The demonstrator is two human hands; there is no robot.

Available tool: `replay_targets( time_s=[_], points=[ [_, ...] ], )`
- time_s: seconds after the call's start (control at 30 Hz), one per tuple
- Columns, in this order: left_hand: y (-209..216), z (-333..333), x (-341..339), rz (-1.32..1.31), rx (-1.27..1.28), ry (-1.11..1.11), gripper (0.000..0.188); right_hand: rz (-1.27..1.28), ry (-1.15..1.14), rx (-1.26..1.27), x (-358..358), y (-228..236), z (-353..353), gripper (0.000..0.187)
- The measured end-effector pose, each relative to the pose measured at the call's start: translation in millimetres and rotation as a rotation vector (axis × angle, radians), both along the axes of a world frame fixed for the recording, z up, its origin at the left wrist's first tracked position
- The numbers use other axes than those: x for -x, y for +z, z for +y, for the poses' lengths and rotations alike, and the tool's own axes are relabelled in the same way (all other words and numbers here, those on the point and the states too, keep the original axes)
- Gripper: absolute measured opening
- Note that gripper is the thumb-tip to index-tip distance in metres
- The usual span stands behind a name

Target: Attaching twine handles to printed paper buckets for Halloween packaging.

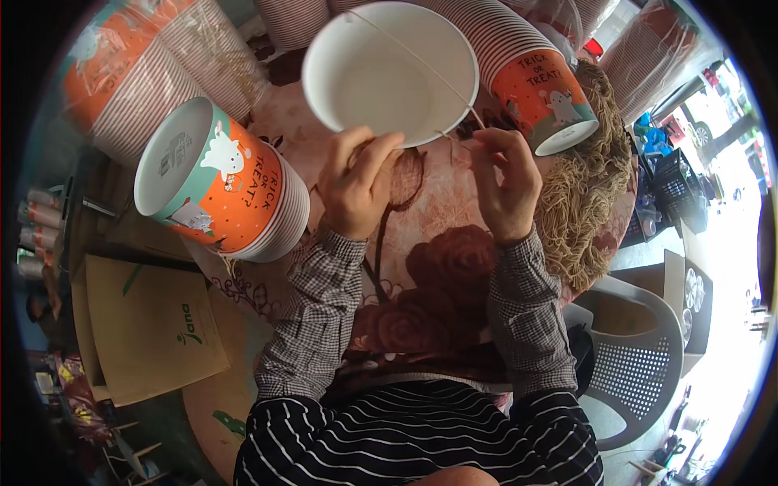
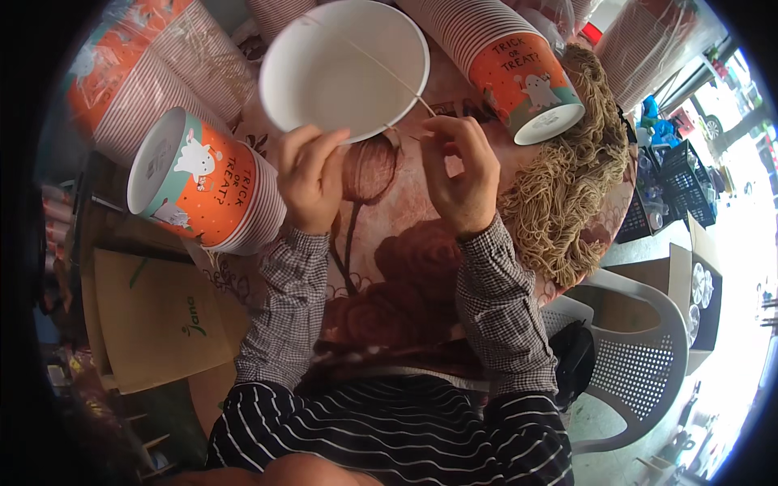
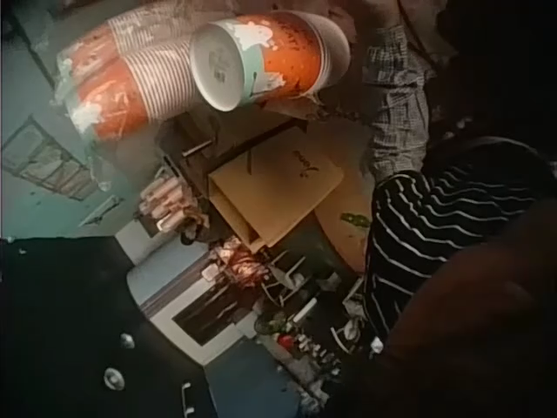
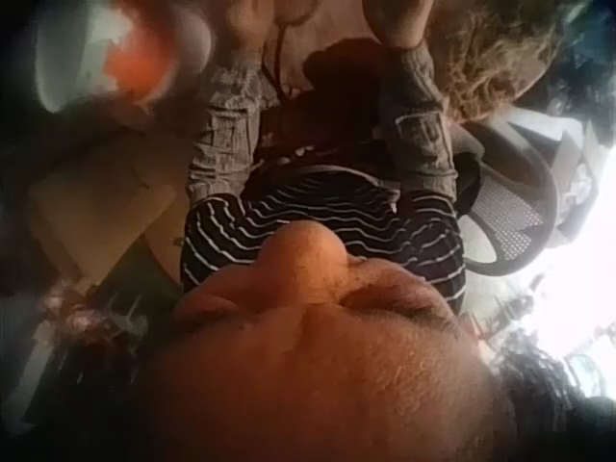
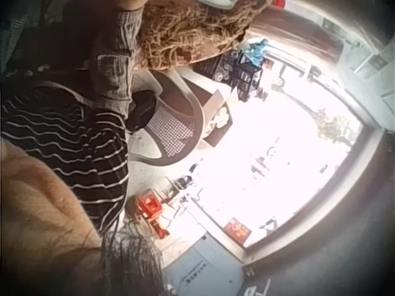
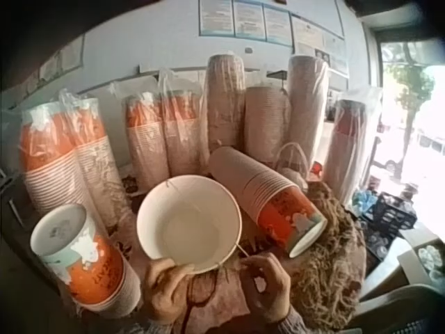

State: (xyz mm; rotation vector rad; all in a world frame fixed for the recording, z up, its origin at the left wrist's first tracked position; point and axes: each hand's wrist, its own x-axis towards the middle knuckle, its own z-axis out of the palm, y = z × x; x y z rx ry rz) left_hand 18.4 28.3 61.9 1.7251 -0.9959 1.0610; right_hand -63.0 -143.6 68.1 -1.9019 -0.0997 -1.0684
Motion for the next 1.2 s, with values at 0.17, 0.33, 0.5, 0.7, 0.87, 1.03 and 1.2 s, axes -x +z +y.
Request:
replay_targets(
  time_s=[0.17, 0.33, 0.5, 0.7, 0.87, 1.03, 1.2],
  points=[
    [3.6, 10.9, -0.1, 0.019, 0.016, 0.011, 0.022, 0.013, -0.025, 0.157, -4.6, -2.4, 10.0, 0.019],
    [7.2, 12.8, 7.0, 0.149, -0.005, 0.01, 0.023, 0.033, 0.007, 0.162, -4.7, -4.7, 13.4, 0.017],
    [4.7, 7.7, 2.2, 0.15, -0.014, 0.049, 0.03, 0.064, 0.085, 0.157, -7.3, -13.2, 23.7, 0.015],
    [1.2, -10.1, 12.6, 0.11, -0.095, -0.071, 0.035, 0.154, 0.113, 0.092, -7.9, -17.4, 29.0, 0.014],
    [-4.6, -6.9, 12.3, 0.261, -0.11, -0.091, 0.034, 0.176, 0.098, 0.058, -4.5, -10.4, 32.2, 0.013],
    [-4.9, -8.0, 12.3, 0.267, -0.088, -0.095, 0.029, 0.135, 0.099, 0.086, -6.8, -18.6, 29.0, 0.01],
    [-3.8, -7.9, 12.0, 0.211, -0.082, -0.113, 0.026, 0.132, 0.114, 0.097, -7.3, -19.2, 31.8, 0.008]
  ],
)
